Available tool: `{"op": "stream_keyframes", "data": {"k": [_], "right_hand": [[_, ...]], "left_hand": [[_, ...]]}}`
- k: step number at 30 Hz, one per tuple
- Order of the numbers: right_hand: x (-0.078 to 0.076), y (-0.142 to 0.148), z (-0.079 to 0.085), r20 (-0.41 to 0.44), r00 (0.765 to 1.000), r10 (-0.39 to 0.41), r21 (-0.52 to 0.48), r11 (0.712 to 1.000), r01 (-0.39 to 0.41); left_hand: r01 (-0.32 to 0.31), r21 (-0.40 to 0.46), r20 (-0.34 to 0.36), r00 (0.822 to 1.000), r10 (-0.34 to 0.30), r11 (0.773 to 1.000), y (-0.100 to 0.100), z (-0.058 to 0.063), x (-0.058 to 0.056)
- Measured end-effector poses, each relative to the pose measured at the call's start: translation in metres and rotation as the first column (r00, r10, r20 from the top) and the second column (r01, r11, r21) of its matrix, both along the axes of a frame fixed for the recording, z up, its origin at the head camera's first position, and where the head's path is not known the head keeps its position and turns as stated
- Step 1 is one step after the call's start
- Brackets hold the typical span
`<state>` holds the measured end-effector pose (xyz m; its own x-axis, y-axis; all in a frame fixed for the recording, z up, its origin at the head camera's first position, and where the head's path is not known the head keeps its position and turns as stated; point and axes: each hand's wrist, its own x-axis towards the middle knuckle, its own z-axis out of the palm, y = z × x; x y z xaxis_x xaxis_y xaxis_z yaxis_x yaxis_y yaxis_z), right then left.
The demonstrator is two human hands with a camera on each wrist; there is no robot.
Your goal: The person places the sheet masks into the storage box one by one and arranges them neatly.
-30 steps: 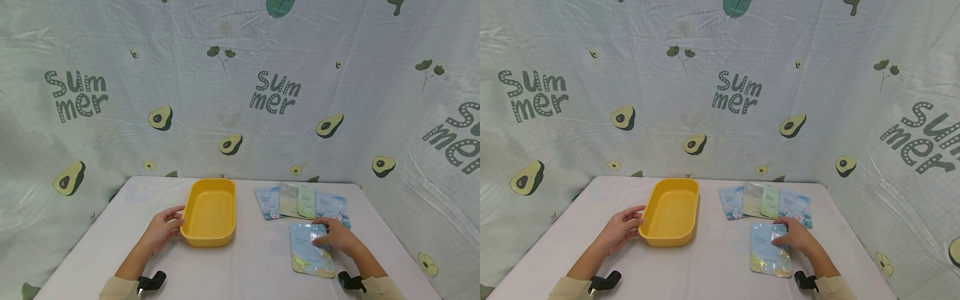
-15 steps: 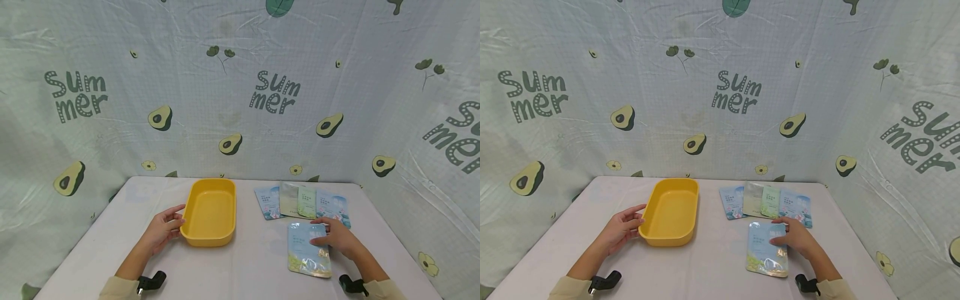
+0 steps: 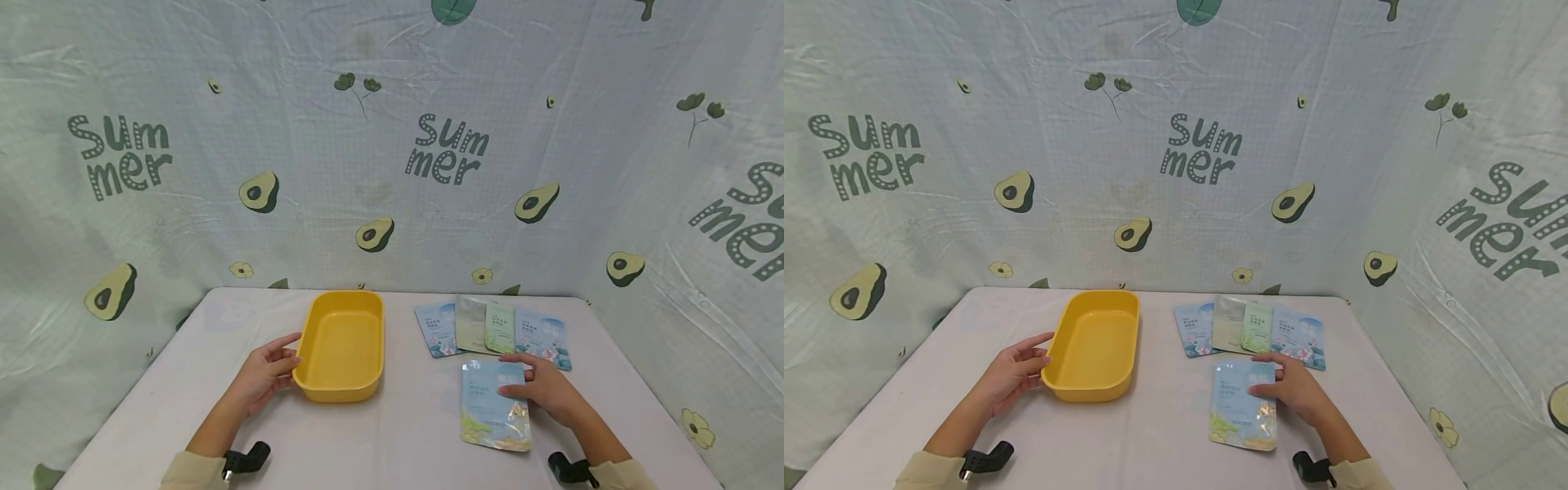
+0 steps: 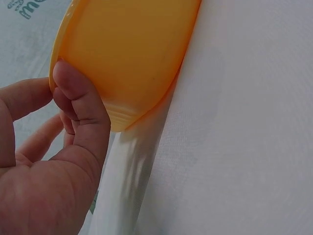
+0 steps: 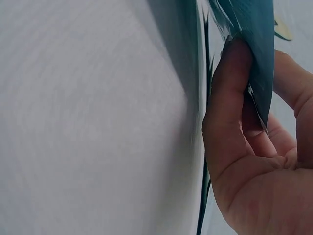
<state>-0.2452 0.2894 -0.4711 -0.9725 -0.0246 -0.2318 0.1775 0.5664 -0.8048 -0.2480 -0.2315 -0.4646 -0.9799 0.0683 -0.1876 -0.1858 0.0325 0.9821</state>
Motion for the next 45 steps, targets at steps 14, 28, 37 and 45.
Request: {"op": "stream_keyframes", "data": {"k": [14,28,37,45], "right_hand": [[-0.001,-0.012,-0.002,0.015,0.999,0.037,-0.186,0.982,-0.033],[-0.008,-0.032,-0.003,0.001,1.000,0.030,-0.240,0.970,-0.028],[-0.012,-0.044,-0.001,-0.022,1.000,0.017,-0.252,0.968,-0.022],[-0.016,-0.055,0.002,-0.051,0.997,0.051,-0.284,0.957,-0.063]], "left_hand": [[0.002,-0.004,0.008,1.000,-0.002,1.000,-0.001,0.000,-0.001],[-0.008,-0.013,0.014,1.000,0.008,1.000,0.000,0.000,-0.001],[-0.005,0.008,0.011,1.000,0.005,1.000,0.001,0.001,0.000],[0.001,0.014,0.008,1.000,-0.001,1.000,0.000,0.000,-0.001]]}}
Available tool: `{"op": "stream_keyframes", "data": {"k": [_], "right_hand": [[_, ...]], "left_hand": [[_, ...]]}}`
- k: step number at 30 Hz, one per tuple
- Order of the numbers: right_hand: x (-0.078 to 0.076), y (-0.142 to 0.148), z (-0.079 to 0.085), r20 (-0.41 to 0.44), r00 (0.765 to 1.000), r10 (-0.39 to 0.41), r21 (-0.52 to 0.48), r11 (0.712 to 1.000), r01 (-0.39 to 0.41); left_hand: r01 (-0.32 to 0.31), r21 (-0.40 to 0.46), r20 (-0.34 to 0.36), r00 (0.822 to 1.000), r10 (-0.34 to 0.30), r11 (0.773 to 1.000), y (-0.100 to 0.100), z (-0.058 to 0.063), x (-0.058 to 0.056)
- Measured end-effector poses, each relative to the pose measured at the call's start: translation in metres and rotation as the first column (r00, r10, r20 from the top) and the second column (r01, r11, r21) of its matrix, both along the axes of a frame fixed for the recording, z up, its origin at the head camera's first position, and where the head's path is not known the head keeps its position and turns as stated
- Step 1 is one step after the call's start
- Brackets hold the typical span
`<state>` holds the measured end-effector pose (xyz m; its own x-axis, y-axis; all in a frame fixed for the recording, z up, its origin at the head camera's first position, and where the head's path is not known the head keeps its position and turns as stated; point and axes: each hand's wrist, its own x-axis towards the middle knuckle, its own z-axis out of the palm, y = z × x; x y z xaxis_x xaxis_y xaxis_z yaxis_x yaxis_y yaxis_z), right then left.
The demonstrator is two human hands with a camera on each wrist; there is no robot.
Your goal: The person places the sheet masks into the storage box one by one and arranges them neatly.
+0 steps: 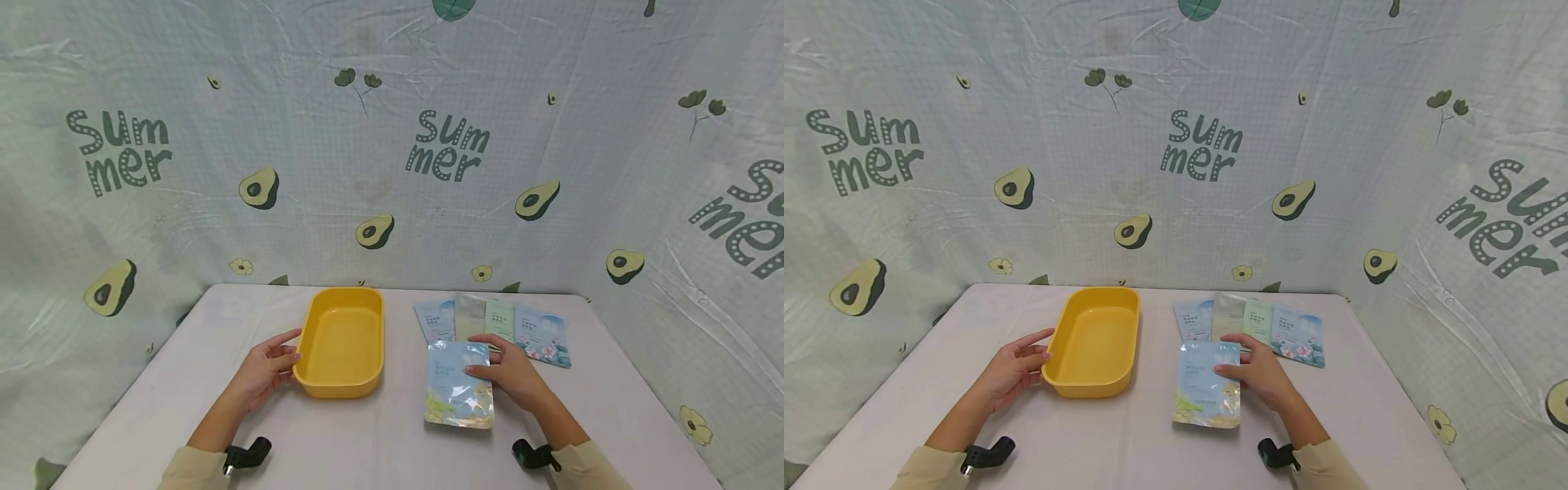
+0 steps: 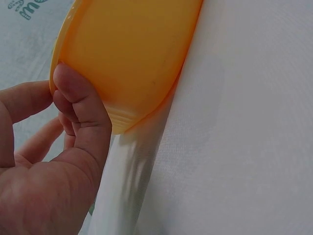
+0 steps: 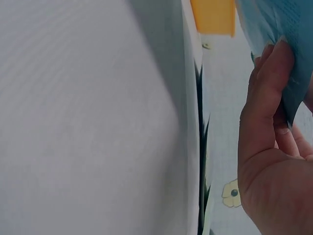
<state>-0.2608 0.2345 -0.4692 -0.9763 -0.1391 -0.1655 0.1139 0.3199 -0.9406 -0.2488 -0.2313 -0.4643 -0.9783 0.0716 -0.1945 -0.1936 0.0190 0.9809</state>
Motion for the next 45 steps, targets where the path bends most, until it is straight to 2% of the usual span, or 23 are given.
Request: {"op": "stream_keyframes", "data": {"k": [9,31,45], "right_hand": [[-0.005,-0.011,0.004,-0.044,0.992,0.114,-0.095,0.988,-0.118],[-0.028,-0.067,0.007,-0.075,0.993,0.090,-0.136,0.986,-0.099],[-0.041,-0.102,0.007,-0.078,0.991,0.106,-0.155,0.981,-0.117]], "left_hand": [[-0.006,-0.002,0.009,1.000,0.006,1.000,0.001,0.000,0.000],[-0.006,0.006,0.017,1.000,0.006,1.000,0.002,0.001,0.000],[-0.005,0.000,0.012,1.000,0.005,1.000,0.001,-0.001,-0.001]]}}
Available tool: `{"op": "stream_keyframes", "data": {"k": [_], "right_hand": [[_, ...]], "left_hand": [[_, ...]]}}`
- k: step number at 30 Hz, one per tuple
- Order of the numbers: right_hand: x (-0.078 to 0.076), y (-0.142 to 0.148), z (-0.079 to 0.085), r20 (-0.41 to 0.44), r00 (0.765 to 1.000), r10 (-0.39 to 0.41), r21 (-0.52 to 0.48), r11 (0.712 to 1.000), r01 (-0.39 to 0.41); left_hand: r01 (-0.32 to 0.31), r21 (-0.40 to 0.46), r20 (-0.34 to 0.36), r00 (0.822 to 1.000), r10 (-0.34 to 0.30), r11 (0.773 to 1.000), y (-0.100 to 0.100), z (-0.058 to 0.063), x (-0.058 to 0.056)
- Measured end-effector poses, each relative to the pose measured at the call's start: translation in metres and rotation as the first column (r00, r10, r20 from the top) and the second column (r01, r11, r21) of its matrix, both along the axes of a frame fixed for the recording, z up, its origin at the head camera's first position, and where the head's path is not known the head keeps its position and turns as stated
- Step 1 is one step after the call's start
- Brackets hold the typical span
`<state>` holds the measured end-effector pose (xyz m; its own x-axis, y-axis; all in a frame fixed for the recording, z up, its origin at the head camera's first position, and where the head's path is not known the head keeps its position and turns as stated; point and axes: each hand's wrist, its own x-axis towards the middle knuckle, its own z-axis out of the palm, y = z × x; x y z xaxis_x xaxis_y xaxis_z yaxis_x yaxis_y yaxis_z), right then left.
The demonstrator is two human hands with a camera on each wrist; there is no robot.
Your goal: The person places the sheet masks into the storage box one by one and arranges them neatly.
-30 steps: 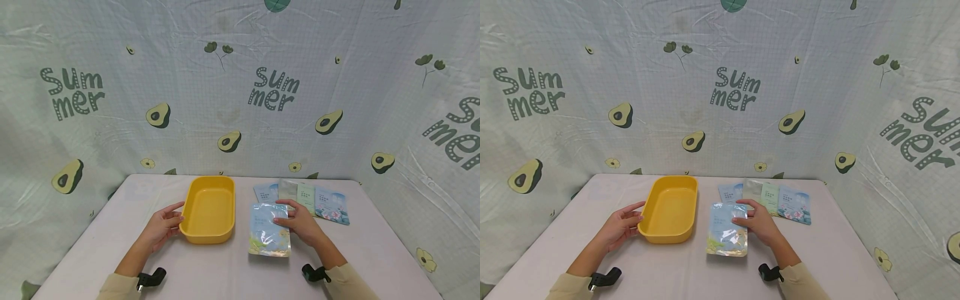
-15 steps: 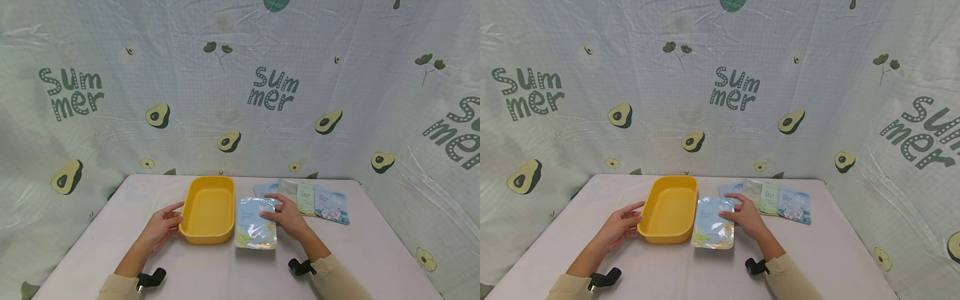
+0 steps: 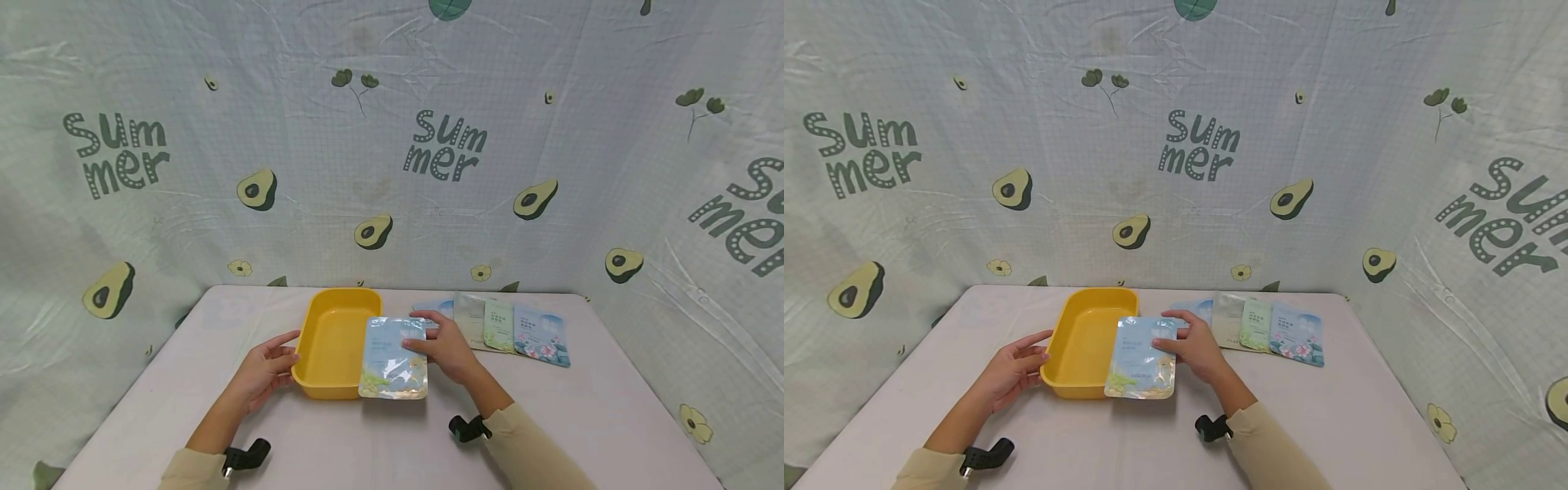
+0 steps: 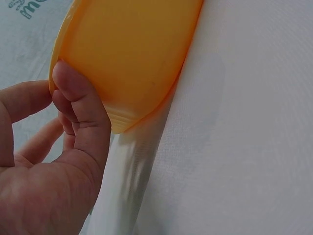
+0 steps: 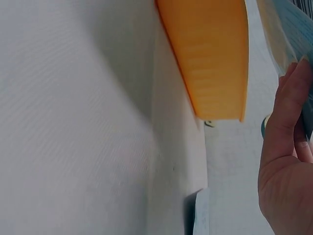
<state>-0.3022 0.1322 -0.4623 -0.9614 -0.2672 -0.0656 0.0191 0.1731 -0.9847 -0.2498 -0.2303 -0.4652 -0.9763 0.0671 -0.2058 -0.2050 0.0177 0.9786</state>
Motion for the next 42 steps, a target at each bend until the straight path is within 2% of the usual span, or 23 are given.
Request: {"op": "stream_keyframes", "data": {"k": [20,34,42], "right_hand": [[-0.012,-0.044,0.009,0.039,0.998,0.041,-0.094,0.995,-0.037],[-0.016,-0.071,0.014,0.048,0.998,0.033,-0.065,0.997,-0.030],[-0.024,-0.080,0.015,0.050,0.999,0.008,-0.037,0.999,-0.006]], "left_hand": [[-0.008,0.008,0.012,1.000,0.008,1.000,0.001,0.002,0.001],[-0.005,0.022,0.011,1.000,0.005,1.000,0.001,0.001,0.002],[-0.010,0.019,0.014,1.000,0.010,1.000,0.001,0.000,0.001]]}}
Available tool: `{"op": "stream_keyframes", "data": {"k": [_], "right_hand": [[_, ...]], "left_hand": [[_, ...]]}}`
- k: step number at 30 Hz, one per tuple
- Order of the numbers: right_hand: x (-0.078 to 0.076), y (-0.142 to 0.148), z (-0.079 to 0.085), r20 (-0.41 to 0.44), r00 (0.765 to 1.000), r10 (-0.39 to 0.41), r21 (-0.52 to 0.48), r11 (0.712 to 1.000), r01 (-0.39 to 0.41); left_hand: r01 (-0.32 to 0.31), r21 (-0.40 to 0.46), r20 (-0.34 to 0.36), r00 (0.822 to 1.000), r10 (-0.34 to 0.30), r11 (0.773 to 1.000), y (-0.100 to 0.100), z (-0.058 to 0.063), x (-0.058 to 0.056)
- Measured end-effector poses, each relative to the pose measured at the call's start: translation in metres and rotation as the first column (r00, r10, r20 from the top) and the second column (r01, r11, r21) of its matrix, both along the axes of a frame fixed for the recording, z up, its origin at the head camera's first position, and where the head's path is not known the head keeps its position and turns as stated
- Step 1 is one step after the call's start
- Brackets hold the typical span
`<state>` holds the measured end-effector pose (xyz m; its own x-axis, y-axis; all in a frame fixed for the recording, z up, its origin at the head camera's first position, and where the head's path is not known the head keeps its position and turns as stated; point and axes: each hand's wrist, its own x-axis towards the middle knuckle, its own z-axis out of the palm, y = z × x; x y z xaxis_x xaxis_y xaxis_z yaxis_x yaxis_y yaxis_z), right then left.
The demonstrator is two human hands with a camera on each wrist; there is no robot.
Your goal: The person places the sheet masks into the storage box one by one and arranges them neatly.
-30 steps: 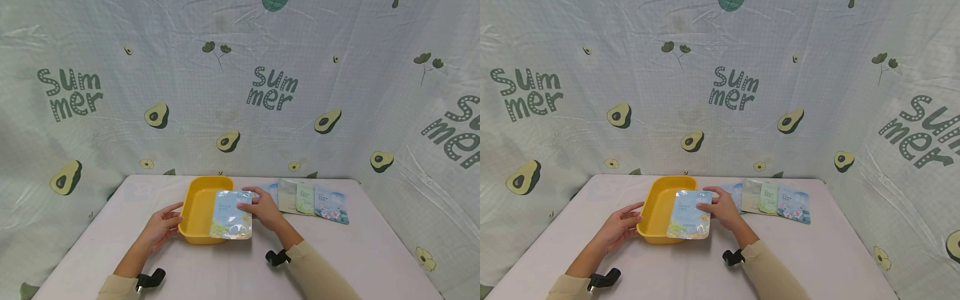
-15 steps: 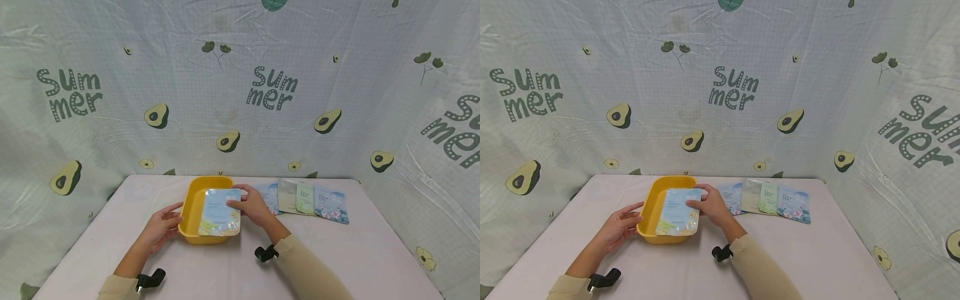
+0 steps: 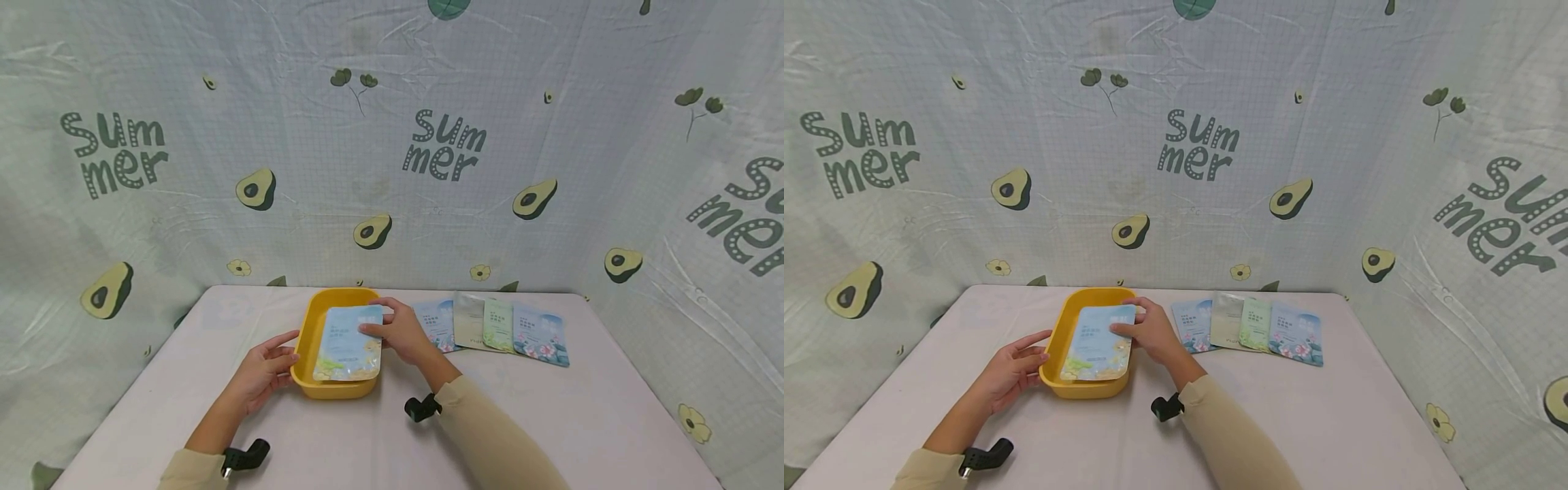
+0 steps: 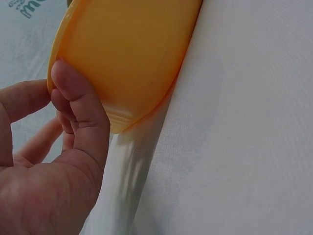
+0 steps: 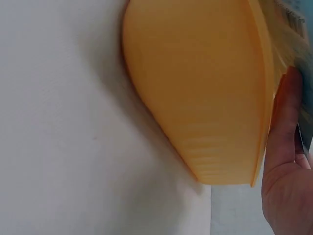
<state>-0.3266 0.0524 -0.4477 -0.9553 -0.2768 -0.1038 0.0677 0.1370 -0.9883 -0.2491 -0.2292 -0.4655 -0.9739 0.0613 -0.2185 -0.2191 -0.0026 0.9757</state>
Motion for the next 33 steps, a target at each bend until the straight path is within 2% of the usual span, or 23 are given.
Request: {"op": "stream_keyframes", "data": {"k": [14,20,28,33], "right_hand": [[-0.007,-0.013,0.008,-0.041,0.997,0.062,0.091,0.994,-0.058],[-0.006,-0.020,0.010,-0.023,0.998,0.063,0.099,0.993,-0.060],[-0.002,-0.027,0.018,-0.023,0.998,0.051,0.229,0.972,-0.045],[-0.002,-0.028,0.022,-0.035,0.997,0.071,0.288,0.956,-0.058]], "left_hand": [[-0.011,-0.010,-0.002,1.000,0.011,1.000,0.000,-0.001,-0.001],[-0.005,-0.002,0.002,1.000,0.005,1.000,-0.001,-0.002,-0.001],[-0.002,0.015,0.002,1.000,0.002,1.000,-0.001,-0.001,-0.001],[0.002,0.015,-0.002,1.000,-0.002,1.000,0.000,0.000,0.000]]}}
